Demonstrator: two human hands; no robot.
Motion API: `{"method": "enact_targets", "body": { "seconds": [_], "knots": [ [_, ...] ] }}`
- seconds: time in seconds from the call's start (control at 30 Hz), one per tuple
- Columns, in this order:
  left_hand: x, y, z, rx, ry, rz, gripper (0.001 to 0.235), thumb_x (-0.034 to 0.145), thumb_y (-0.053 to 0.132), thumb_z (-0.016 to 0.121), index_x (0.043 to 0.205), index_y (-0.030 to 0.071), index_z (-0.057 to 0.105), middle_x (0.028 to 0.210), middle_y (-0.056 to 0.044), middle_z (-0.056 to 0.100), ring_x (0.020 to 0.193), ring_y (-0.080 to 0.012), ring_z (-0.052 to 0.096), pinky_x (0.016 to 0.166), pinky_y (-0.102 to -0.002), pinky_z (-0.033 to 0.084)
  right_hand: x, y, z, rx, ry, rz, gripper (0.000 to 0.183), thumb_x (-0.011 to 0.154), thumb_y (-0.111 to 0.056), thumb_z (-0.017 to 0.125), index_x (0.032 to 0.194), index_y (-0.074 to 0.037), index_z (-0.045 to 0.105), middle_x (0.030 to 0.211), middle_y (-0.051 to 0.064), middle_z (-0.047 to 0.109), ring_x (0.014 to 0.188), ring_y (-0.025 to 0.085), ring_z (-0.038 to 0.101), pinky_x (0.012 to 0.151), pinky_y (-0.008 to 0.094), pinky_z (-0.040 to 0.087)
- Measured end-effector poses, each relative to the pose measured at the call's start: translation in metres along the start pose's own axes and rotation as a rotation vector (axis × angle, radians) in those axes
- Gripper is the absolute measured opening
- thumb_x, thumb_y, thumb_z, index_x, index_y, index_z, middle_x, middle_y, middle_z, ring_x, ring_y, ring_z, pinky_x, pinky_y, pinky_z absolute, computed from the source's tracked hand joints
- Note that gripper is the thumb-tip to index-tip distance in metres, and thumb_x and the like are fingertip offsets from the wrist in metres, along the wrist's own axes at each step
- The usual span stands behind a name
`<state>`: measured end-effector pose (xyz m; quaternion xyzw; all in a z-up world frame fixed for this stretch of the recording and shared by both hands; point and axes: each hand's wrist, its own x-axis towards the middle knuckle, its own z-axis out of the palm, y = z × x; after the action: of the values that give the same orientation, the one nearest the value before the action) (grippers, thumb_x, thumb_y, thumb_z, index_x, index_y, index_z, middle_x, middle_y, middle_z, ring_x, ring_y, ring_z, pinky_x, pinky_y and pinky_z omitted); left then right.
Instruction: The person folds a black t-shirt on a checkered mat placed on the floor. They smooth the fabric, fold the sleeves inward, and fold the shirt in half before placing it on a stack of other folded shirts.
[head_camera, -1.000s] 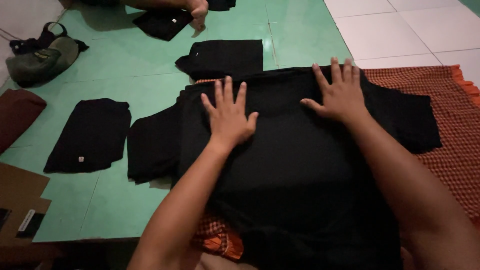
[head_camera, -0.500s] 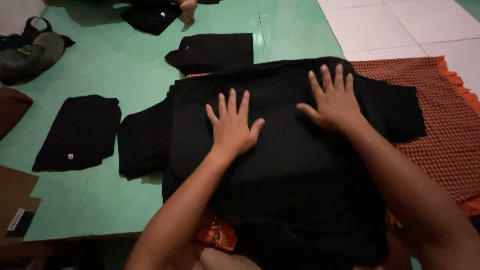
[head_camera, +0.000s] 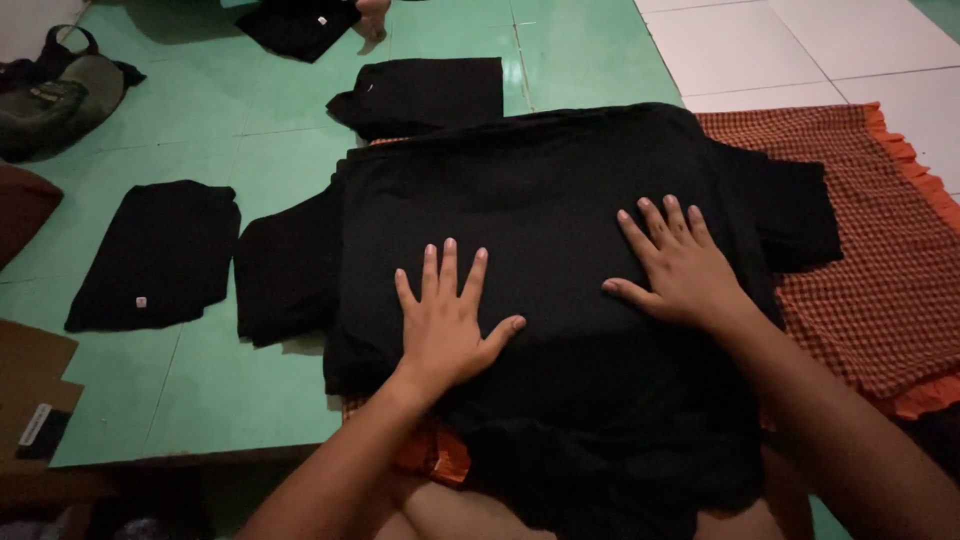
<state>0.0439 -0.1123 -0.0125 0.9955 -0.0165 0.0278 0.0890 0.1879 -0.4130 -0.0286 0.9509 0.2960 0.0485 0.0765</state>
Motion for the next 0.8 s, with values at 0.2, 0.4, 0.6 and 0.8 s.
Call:
{"method": "enact_targets", "body": {
  "seconds": [0.2, 0.4, 0.6, 0.8],
  "knots": [
    [-0.02, -0.018, -0.011, 0.148, 0.101, -0.012, 0.101, 0.088, 0.081, 0.049, 0.161, 0.014, 0.033, 0.163, -0.031, 0.028, 0.152, -0.0541, 0.019, 0.113, -0.077, 0.012, -0.031, 0.006, 0.0, -0.078, 0.104, 0.018, 0.102, 0.088, -0.085, 0.038, 0.166, -0.021, 0.028, 0.169, 0.017, 0.029, 0.157, 0.048, 0.018, 0.126, 0.06, 0.013],
    [-0.029, -0.041, -0.001, 0.09, 0.087, 0.012, 0.098, 0.089, 0.082, 0.045, 0.164, 0.021, 0.029, 0.166, -0.025, 0.027, 0.154, -0.05, 0.017, 0.116, -0.072, 0.013, -0.035, 0.017, 0.01, -0.042, 0.12, 0.005, 0.096, 0.089, -0.081, 0.041, 0.166, -0.025, 0.029, 0.169, 0.011, 0.033, 0.158, 0.041, 0.021, 0.128, 0.056, 0.012],
    [-0.054, -0.036, -0.004, 0.177, 0.366, -0.02, 0.08, 0.094, 0.068, 0.049, 0.15, 0.01, 0.051, 0.155, -0.023, 0.047, 0.15, -0.0433, 0.031, 0.119, -0.064, 0.019, -0.024, -0.012, 0.011, -0.045, 0.284, -0.045, 0.099, 0.087, -0.077, 0.043, 0.158, -0.009, 0.039, 0.166, 0.027, 0.032, 0.149, 0.061, 0.023, 0.122, 0.066, 0.016],
    [-0.072, -0.06, 0.007, 0.207, 0.374, -0.018, 0.067, 0.097, 0.05, 0.05, 0.152, 0.012, 0.048, 0.159, -0.018, 0.045, 0.151, -0.0338, 0.033, 0.117, -0.067, 0.022, -0.027, -0.144, -0.049, 0.074, 0.121, -0.473, 0.094, 0.088, -0.075, 0.058, 0.155, -0.011, 0.039, 0.159, 0.02, 0.038, 0.149, 0.044, 0.03, 0.118, 0.062, 0.023]
  ]
}}
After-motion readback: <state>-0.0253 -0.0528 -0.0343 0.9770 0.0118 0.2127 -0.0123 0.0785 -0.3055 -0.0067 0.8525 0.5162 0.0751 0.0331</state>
